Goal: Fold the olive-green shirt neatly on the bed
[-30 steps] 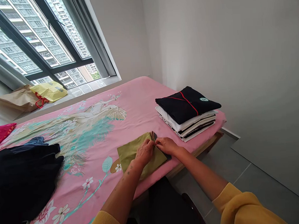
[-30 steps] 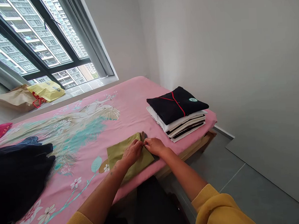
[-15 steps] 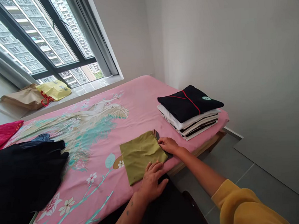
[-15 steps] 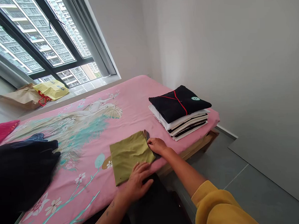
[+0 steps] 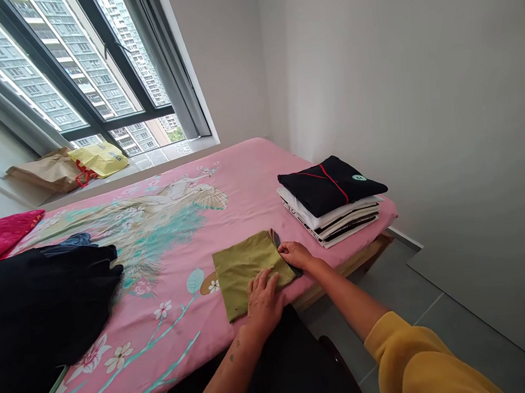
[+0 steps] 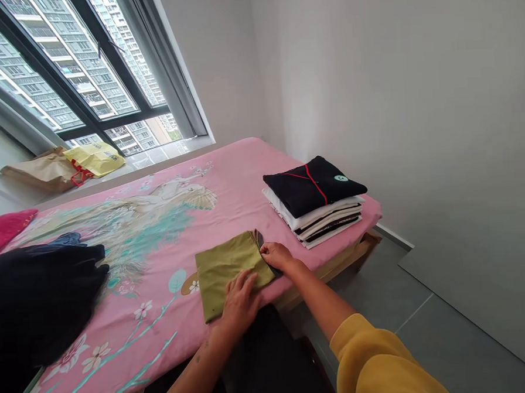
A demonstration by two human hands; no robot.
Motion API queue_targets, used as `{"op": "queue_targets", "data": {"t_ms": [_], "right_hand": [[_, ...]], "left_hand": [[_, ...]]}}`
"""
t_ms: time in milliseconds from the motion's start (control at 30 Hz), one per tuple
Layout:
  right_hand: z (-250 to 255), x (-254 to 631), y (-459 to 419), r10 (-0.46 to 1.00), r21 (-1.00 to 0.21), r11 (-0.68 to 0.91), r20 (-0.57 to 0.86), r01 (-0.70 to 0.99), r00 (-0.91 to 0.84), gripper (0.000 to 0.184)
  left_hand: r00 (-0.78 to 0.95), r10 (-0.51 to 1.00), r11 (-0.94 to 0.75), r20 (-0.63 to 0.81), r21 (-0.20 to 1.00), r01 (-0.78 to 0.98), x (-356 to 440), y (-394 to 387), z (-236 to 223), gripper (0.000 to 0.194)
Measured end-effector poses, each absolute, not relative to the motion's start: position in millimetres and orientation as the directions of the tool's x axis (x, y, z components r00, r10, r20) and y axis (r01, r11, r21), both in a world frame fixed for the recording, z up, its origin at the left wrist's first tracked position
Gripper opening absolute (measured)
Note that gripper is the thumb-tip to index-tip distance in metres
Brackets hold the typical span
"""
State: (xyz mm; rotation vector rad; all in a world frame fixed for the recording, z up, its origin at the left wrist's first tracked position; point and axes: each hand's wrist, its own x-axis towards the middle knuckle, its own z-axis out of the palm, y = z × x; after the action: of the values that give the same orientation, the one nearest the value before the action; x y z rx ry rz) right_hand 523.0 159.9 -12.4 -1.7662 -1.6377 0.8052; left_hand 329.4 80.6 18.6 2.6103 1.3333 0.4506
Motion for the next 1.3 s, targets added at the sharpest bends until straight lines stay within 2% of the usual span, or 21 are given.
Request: {"op": "queue_targets", "data": {"t_ms": [100,267,400,467,600,700,800,900,1100,1300], "right_hand": [[-16.0,528.0,154.0,0.994,-0.799,-0.079,-0.02,0.596,0.104,0.021],[-14.2,531.8,122.5,0.99,-0.817,-0.06,0.024,0.573,0.138,0.022],[-1.5,520.3,106.9,0.984,-0.718,0.041,0.148,0.695,0.096,0.033],[4.6,512.3,107.9,0.979,-0.652,0.057,0.184,0.756,0.084,0.033],[10.1,503.5,114.8,0.986,-0.555,0.009,0.143,0.832,0.084,0.021],[9.8,505.0,115.7,0.992,-0.594,-0.037,0.073,0.804,0.1,0.016],[8.1,509.3,114.8,0.994,-0.692,-0.074,0.004,0.718,0.107,0.019],[6.6,513.1,117.1,0.993,-0.742,-0.077,0.002,0.666,0.118,0.024],[7.1,513.3,143.8,0.991,-0.75,-0.045,0.05,0.66,0.125,0.022],[4.5,500.3,201.5,0.995,-0.726,-0.051,0.026,0.686,0.101,0.026]], "left_hand": [[0.488,0.85,-0.523,0.198,0.201,0.829,304.3,82.0,11.7,0.056],[0.493,0.843,-0.527,0.214,0.146,0.837,274.2,81.7,12.2,0.051],[0.548,0.815,-0.575,0.189,0.149,0.804,289.6,83.3,14.3,0.053],[0.552,0.816,-0.576,0.171,0.162,0.801,305.4,85.7,12.6,0.06],[0.521,0.845,-0.535,0.123,0.201,0.82,329.6,91.3,7.0,0.074],[0.507,0.856,-0.516,0.102,0.225,0.826,337.4,95.6,5.1,0.075],[0.535,0.836,-0.549,0.127,0.237,0.802,344.1,98.9,3.8,0.073],[0.548,0.822,-0.569,0.156,0.25,0.783,353.5,99.6,-1.6,0.066],[0.492,0.838,-0.542,0.235,0.264,0.798,361.8,97.2,-18.4,0.048],[0.436,0.861,-0.508,0.262,0.382,0.773,356.2,98.5,-18.1,0.039]]}}
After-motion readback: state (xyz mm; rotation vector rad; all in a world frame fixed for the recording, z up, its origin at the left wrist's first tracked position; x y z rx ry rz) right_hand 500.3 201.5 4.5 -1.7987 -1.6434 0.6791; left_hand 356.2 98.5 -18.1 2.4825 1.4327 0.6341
